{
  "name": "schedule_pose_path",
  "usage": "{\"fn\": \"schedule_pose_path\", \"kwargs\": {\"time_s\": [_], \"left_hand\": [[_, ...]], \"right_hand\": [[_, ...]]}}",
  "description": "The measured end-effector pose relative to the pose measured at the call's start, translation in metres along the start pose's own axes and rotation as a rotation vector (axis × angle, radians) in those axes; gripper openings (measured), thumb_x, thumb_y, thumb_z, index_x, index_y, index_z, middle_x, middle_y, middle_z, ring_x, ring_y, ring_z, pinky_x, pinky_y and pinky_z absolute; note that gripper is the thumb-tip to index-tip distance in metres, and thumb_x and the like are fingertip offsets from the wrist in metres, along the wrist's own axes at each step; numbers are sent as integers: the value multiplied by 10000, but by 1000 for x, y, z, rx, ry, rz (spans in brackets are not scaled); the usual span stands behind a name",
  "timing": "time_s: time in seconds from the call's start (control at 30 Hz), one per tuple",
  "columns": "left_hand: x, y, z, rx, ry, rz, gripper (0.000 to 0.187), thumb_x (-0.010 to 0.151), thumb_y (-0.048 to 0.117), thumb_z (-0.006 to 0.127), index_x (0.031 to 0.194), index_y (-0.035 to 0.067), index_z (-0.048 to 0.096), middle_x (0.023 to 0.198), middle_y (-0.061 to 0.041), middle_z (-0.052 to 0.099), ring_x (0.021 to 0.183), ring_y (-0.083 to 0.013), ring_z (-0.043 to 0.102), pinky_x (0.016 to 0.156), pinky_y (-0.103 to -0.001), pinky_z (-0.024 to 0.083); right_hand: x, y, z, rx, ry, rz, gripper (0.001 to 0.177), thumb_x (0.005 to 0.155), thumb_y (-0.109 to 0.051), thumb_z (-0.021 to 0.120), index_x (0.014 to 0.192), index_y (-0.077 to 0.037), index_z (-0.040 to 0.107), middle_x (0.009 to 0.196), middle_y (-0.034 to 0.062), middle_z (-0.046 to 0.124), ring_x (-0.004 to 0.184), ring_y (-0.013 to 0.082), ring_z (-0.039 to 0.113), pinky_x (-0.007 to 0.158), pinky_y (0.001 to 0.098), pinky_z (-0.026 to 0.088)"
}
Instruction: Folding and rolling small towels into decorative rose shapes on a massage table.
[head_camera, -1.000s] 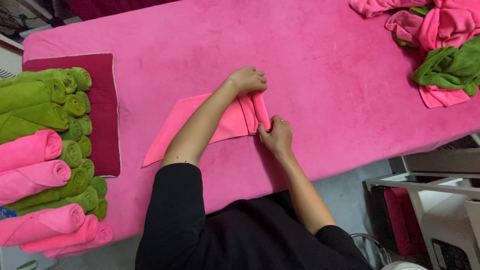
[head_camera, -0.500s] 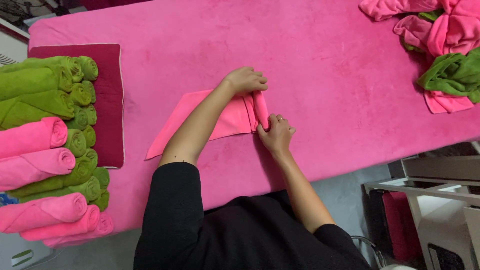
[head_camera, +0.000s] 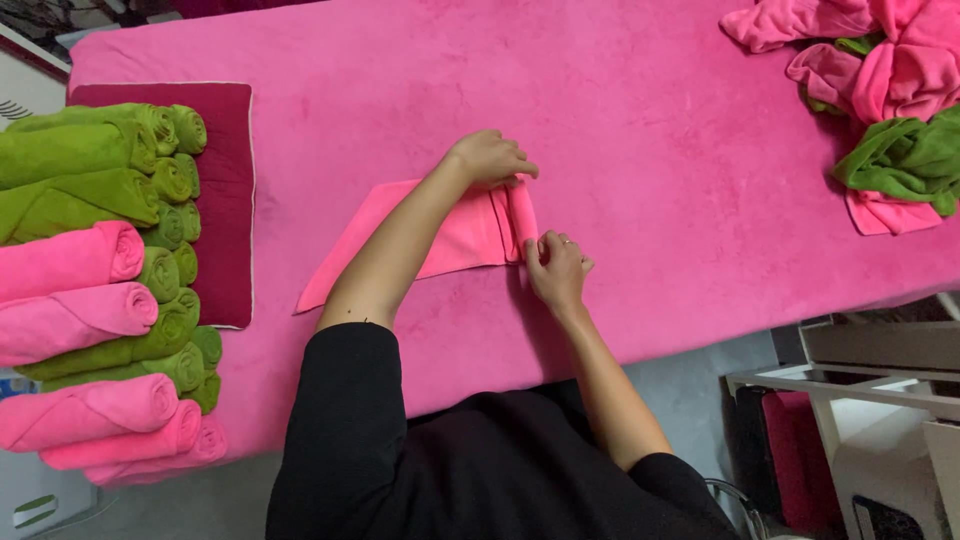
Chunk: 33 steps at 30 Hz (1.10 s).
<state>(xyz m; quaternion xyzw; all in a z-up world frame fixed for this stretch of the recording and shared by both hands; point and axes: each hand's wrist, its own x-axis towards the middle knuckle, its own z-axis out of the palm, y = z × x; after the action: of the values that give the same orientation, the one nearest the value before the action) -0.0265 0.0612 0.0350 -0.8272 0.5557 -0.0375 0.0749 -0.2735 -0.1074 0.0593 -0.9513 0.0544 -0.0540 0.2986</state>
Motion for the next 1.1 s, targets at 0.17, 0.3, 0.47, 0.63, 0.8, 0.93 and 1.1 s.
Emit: {"fn": "schedule_pose_path", "kwargs": {"time_s": [0.17, 0.3, 0.47, 0.63, 0.8, 0.93, 1.1], "left_hand": [[12, 1, 18, 74, -77, -33, 446, 1046, 475, 547, 1449, 591, 395, 1195, 112, 666, 1156, -153, 645, 948, -419, 553], [19, 1, 29, 42, -161, -66, 485, 1041, 461, 558, 1434, 673, 367, 1258, 107, 643, 1197, -182, 620, 953, -453, 548], [21, 3, 28, 76, -221, -69, 525, 1030, 467, 566, 1433, 722, 345, 1305, 117, 623, 1241, -177, 584, 962, -460, 535], [24, 2, 30, 97, -280, -73, 470, 989, 495, 594, 1376, 719, 450, 1292, 121, 624, 1270, -182, 535, 982, -473, 511], [18, 5, 8, 92, -267, -72, 277, 944, 500, 682, 1181, 637, 637, 1262, 158, 534, 1292, -172, 439, 970, -454, 508], [21, 4, 6, 101, -277, -44, 261, 935, 473, 693, 1175, 565, 649, 1247, 137, 507, 1297, -163, 413, 1015, -444, 484], [30, -5, 36, 115, -224, 51, 186, 983, 362, 640, 1122, 479, 601, 1242, 153, 629, 1299, -159, 507, 1054, -438, 465]], "right_hand": [[0, -1, 3, 92, -4, 44, 363, 1014, -480, 652, 894, -165, 517, 736, 43, 561, 865, 332, 612, 955, 592, 347], [-1, -4, 4, 152, -30, 66, 382, 989, -462, 709, 1121, -167, 506, 715, 37, 614, 914, 334, 624, 1014, 589, 304], [2, -1, 6, 130, -58, 77, 422, 987, -528, 701, 1145, -174, 534, 713, 41, 635, 924, 339, 650, 1045, 625, 315], [2, -5, 5, 94, -94, 89, 438, 993, -572, 672, 1126, -161, 597, 756, 65, 670, 937, 337, 655, 1037, 615, 328], [1, -17, -5, 31, -115, 82, 520, 976, -601, 667, 1103, -97, 665, 918, 128, 700, 1014, 352, 669, 1056, 661, 345], [1, -11, 0, 22, -95, 55, 517, 975, -594, 674, 1087, -89, 677, 941, 131, 673, 1021, 352, 670, 1037, 620, 369], [4, -5, -8, 90, -13, 32, 427, 900, -523, 774, 967, -103, 728, 747, 105, 728, 848, 348, 728, 865, 471, 449]]}}
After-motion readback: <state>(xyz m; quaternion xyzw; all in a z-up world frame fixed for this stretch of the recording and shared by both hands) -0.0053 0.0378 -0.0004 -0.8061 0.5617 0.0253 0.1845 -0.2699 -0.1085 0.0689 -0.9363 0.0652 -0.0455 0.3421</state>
